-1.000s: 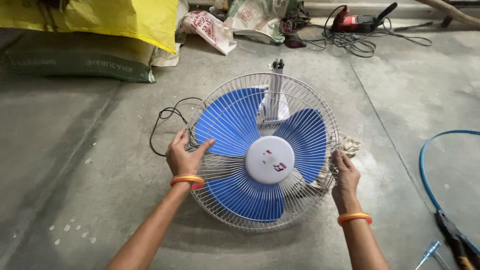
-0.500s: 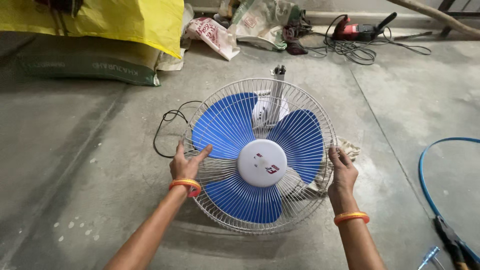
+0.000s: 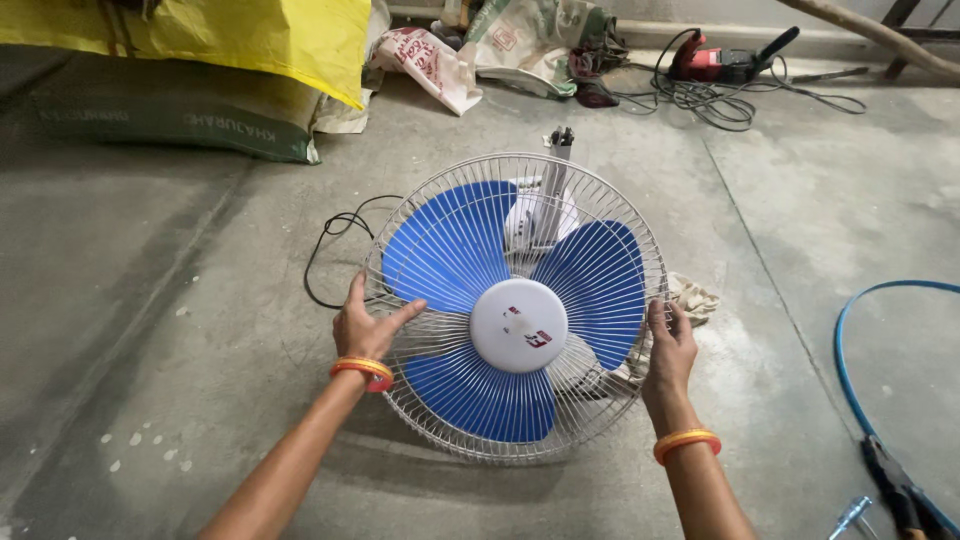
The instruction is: The person reassembles an electric fan by attaching the front grille to the fan head and then fitting a blue plastic ring around the grille, securing it in place.
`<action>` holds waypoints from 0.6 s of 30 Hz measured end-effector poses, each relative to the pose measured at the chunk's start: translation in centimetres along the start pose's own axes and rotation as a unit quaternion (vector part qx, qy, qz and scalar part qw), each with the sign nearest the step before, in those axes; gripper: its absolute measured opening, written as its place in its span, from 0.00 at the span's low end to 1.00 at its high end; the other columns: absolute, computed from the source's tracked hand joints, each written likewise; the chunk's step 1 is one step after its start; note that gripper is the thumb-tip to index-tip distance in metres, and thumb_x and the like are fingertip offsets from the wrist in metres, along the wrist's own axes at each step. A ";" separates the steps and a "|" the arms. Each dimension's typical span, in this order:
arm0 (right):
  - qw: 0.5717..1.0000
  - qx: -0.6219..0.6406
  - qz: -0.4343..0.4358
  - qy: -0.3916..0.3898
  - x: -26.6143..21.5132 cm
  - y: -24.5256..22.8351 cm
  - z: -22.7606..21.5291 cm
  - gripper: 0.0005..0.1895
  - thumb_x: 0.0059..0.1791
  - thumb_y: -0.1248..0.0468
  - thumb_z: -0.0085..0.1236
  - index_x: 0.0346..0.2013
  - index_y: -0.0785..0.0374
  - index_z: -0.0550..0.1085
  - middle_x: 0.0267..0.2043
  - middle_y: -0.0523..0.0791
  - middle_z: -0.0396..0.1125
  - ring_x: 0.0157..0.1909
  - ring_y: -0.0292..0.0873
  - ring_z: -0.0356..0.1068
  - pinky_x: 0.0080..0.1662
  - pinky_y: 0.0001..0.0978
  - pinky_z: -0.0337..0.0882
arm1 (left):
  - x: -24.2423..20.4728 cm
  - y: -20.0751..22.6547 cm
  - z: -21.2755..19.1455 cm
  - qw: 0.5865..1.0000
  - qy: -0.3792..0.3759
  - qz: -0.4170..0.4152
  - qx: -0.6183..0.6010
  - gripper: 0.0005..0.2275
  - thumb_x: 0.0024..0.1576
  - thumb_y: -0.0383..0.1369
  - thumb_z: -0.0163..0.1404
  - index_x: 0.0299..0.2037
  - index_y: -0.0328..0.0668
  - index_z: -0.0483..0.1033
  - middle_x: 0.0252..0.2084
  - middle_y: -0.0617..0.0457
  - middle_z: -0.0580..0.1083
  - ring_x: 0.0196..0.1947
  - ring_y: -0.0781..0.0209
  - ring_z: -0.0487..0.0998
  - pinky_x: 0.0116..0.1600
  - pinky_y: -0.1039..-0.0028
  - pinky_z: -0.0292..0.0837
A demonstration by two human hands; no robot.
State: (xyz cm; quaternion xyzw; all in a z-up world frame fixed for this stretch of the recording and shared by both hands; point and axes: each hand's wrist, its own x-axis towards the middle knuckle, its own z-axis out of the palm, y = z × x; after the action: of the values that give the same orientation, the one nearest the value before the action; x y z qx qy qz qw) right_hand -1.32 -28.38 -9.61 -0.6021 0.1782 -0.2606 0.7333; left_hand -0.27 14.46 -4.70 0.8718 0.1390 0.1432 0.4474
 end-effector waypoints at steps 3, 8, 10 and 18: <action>1.000 -0.003 -0.008 -0.011 0.1 0.5 -0.2 0.32 0.49 0.48 0.62 0.60 0.66 0.70 0.53 0.45 0.70 0.55 0.38 0.67 0.58 0.31 0.64 | -0.1 -0.3 -0.1 1.000 0.009 -0.016 0.010 0.58 0.31 0.66 0.62 0.72 0.41 0.58 0.68 0.35 0.66 0.67 0.38 0.68 0.68 0.55 0.65; 0.994 -0.076 0.078 -0.015 -1.1 0.4 -0.9 0.39 0.50 0.35 0.57 0.54 0.68 0.69 0.48 0.48 0.69 0.50 0.43 0.67 0.51 0.39 0.66 | -1.6 -0.7 0.3 0.999 0.018 -0.036 -0.031 0.58 0.36 0.71 0.56 0.73 0.39 0.53 0.70 0.32 0.61 0.68 0.35 0.62 0.69 0.52 0.59; 0.992 -0.068 0.109 -0.013 -1.7 -0.2 -0.9 0.40 0.48 0.33 0.58 0.50 0.70 0.70 0.44 0.49 0.69 0.44 0.44 0.67 0.45 0.42 0.68 | -1.7 -0.6 0.4 0.995 -0.009 -0.087 -0.040 0.60 0.36 0.73 0.54 0.74 0.39 0.50 0.69 0.31 0.59 0.68 0.35 0.62 0.69 0.51 0.59; 0.970 -0.198 0.137 0.040 0.3 -4.6 -0.2 0.42 0.48 0.32 0.63 0.42 0.75 0.76 0.39 0.51 0.71 0.36 0.42 0.69 0.37 0.29 0.68 | 4.0 0.9 0.0 0.986 -0.031 -0.145 0.079 0.53 0.40 0.75 0.51 0.59 0.26 0.73 0.60 0.23 0.70 0.63 0.31 0.70 0.65 0.50 0.66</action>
State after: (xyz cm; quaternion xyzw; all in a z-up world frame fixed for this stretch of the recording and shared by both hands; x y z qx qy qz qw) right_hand -2.03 -29.36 -5.12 -0.6944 0.3367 -0.1411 0.6201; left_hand 3.47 15.44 -3.44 0.8789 0.2606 0.0388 0.3976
